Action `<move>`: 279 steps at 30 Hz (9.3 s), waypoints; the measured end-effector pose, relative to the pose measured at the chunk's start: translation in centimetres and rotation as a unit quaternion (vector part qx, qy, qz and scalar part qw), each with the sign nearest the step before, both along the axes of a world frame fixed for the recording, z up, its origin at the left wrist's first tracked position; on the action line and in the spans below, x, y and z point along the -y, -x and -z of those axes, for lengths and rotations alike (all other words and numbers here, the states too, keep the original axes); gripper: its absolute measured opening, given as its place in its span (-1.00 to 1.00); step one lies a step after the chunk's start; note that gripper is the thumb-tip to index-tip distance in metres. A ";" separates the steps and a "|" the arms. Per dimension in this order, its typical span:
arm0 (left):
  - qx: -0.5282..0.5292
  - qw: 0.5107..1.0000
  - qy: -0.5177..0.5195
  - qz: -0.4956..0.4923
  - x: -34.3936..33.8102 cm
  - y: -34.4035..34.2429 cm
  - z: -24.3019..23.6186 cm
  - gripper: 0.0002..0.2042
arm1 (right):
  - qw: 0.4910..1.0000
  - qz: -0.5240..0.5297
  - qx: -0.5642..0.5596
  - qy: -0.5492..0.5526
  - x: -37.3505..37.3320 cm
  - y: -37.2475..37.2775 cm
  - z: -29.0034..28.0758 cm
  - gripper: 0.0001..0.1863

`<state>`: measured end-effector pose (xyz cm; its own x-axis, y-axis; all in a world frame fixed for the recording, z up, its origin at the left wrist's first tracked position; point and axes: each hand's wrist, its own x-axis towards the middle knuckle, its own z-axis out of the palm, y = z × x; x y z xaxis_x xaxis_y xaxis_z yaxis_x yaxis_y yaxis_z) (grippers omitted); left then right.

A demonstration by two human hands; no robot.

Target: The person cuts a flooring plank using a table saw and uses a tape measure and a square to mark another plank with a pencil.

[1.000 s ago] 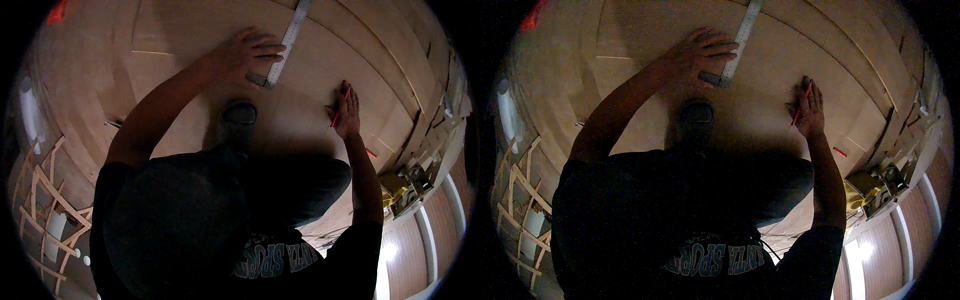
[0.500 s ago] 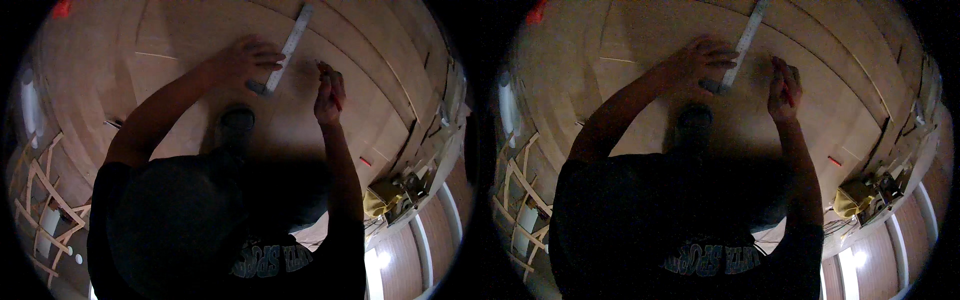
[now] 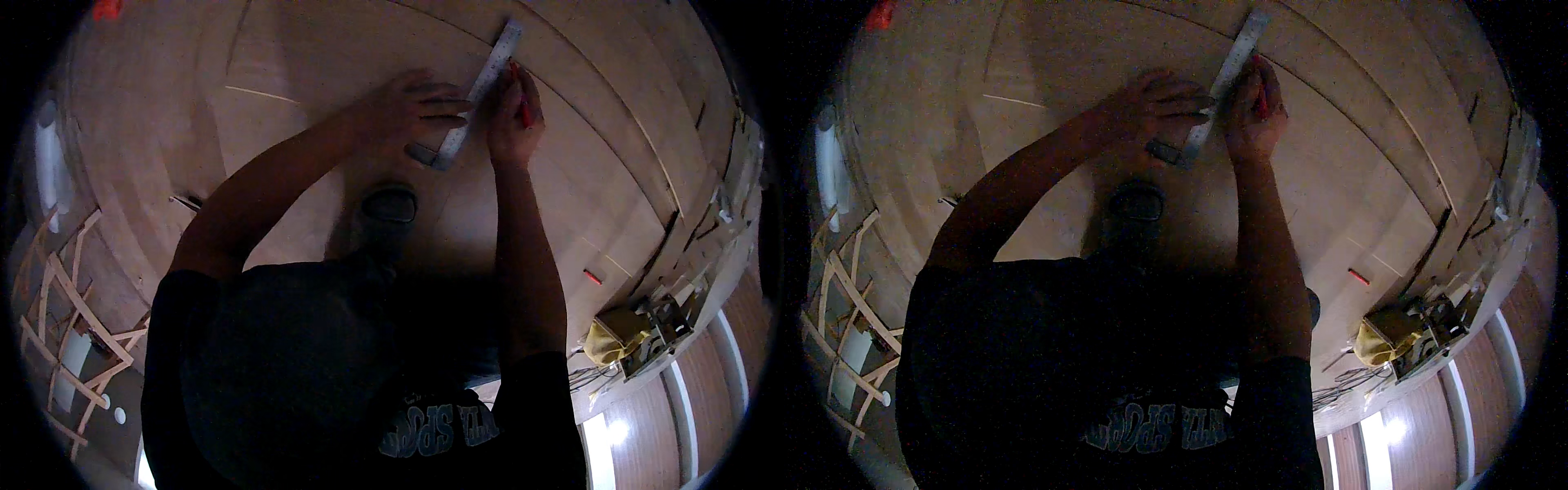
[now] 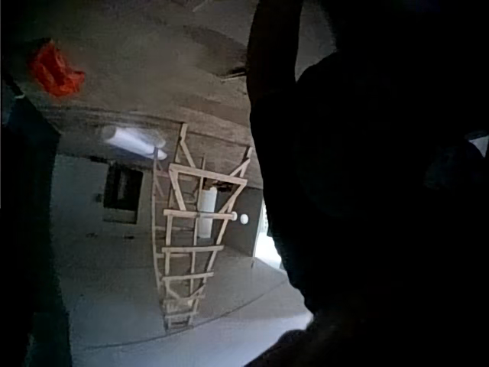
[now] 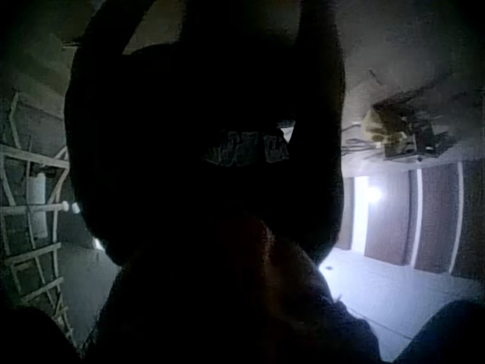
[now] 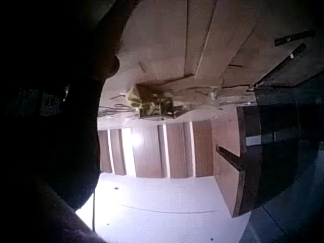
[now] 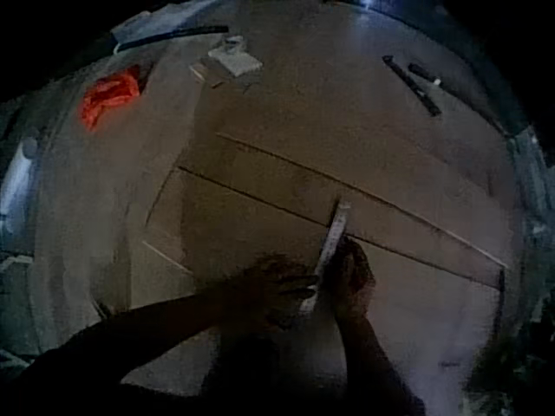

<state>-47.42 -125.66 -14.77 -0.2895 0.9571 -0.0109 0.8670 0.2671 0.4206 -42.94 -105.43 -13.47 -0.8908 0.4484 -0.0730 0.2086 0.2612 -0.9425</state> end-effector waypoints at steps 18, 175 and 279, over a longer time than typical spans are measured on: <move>-0.031 0.999 0.009 -0.009 -0.2 -0.6 0.8 -0.10 | 0.983 -0.097 0.103 -0.115 -1.2 -1.2 -3.1 -0.66; 0.849 0.493 -0.190 -0.017 -114.1 -40.7 -25.5 -0.68 | 0.539 0.701 -0.436 0.165 -88.3 -98.2 -29.2 -0.70; 0.778 0.625 -0.056 -0.015 -122.3 -47.4 -18.4 -0.65 | 0.610 0.691 -0.295 0.251 -97.5 -82.4 -15.5 -0.73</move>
<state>-0.06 -3.32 3.65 -0.0307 0.9715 -0.2352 -0.6210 0.1659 0.7660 39.49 -7.88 2.01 0.3759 0.8543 -0.3590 -0.5110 -0.1321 -0.8494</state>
